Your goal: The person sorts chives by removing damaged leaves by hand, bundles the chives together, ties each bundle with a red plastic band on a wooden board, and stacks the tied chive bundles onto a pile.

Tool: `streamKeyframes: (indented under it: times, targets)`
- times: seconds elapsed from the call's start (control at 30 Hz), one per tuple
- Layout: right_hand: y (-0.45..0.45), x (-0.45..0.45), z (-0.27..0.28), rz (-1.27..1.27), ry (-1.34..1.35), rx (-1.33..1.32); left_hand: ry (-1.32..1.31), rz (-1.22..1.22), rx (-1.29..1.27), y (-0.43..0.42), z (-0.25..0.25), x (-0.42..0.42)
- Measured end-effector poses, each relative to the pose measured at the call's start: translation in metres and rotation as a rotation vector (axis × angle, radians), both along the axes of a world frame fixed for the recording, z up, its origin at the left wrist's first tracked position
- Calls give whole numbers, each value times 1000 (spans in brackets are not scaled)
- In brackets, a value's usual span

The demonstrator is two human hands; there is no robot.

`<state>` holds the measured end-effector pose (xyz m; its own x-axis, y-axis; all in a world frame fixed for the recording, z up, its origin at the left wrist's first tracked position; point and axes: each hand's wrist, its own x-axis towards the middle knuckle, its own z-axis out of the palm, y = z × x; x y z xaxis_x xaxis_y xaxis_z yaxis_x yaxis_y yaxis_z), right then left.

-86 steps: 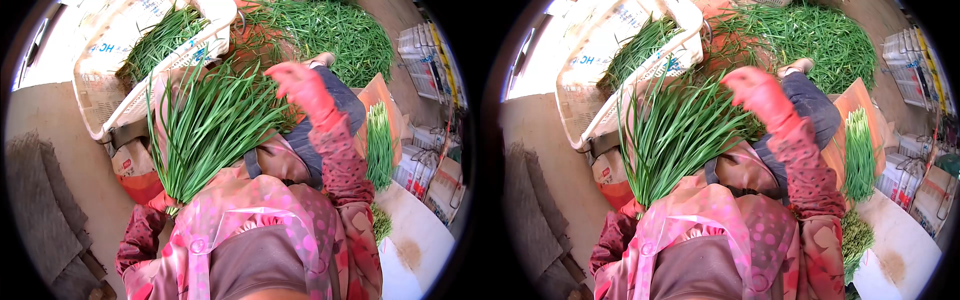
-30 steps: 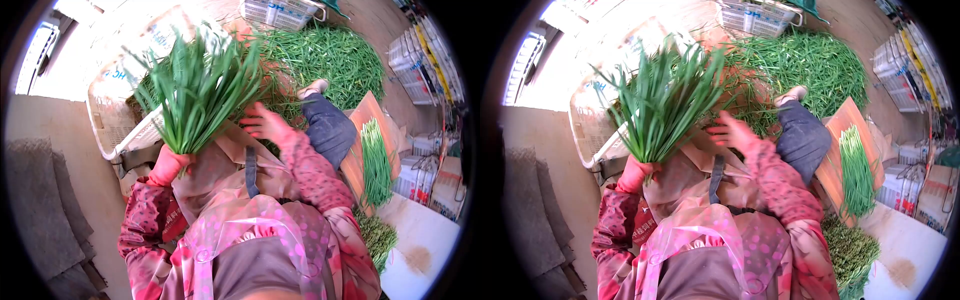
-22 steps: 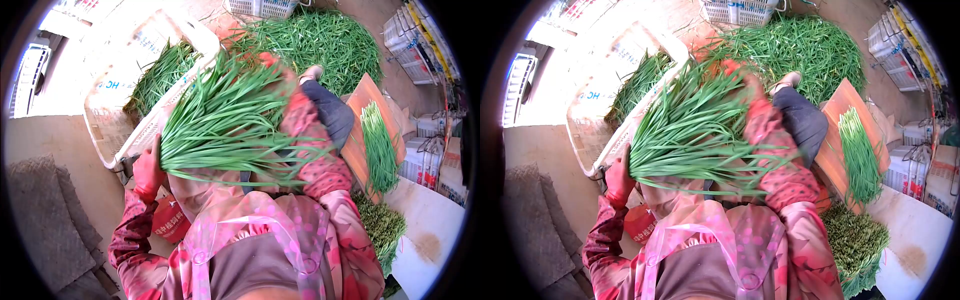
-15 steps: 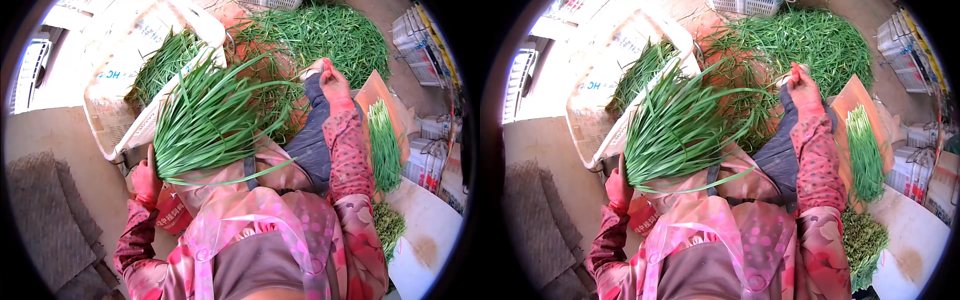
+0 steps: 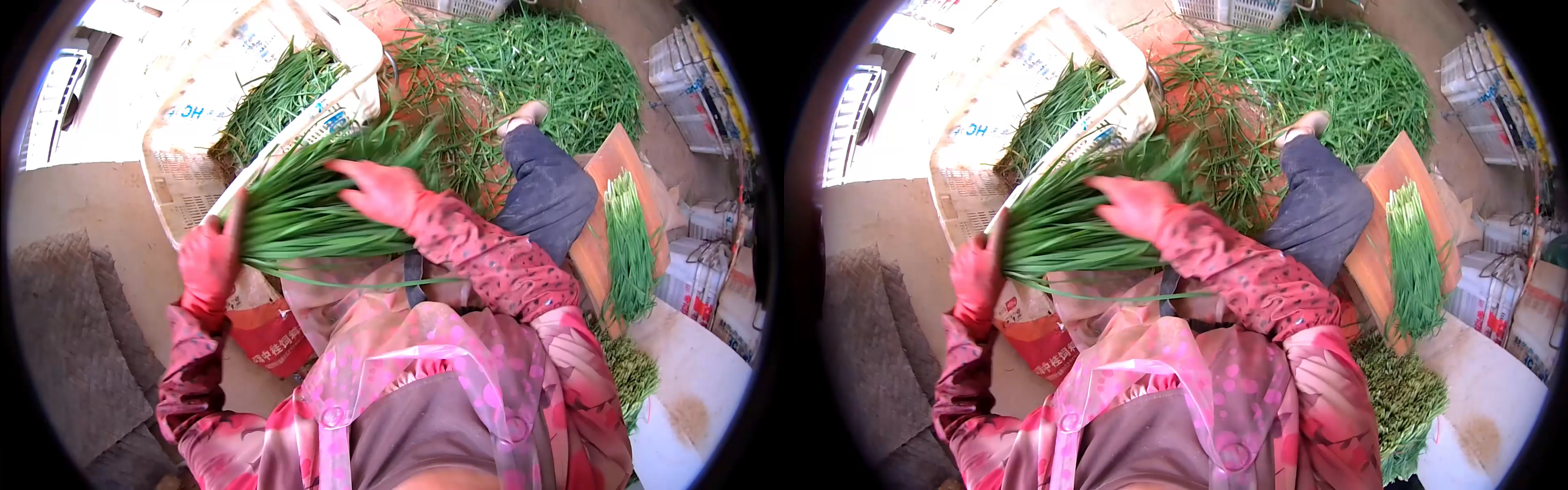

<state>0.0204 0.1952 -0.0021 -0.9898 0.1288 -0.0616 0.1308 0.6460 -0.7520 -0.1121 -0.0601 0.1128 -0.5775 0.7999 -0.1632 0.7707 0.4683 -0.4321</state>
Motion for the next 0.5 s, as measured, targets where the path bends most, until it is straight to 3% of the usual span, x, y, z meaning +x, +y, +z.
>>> streamKeyframes:
  times: [0.03, 0.07, 0.1, 0.2, 0.3, 0.37, 0.4, 0.43, 0.5]
  targets:
    - [20, 12, -35, 13, -202, 15, 50, 21, -23, -7, 8, -15]
    - [43, 32, -52, 84, -611, 125, 74, 42, 59, -18, 10, -32]
    - [64, 53, -71, 131, -777, 228, 93, 44, 132, -27, 13, -50]
    - [113, 101, -69, -198, -630, 290, 103, 50, 177, -12, 21, -67]
    - [117, 95, 24, -158, -538, 189, 106, -1, 262, 36, 33, -82]
    - [90, 87, 72, -87, -201, 84, 197, -204, 379, 83, 46, -90]
    - [69, 83, 90, -122, 59, 17, 184, -156, 322, 112, 52, -96]
    - [48, 78, 114, -112, 378, 103, 199, -241, 395, 143, 66, -90]
    - [26, 64, 154, -124, 714, 421, 186, -397, 523, 211, 86, -72]
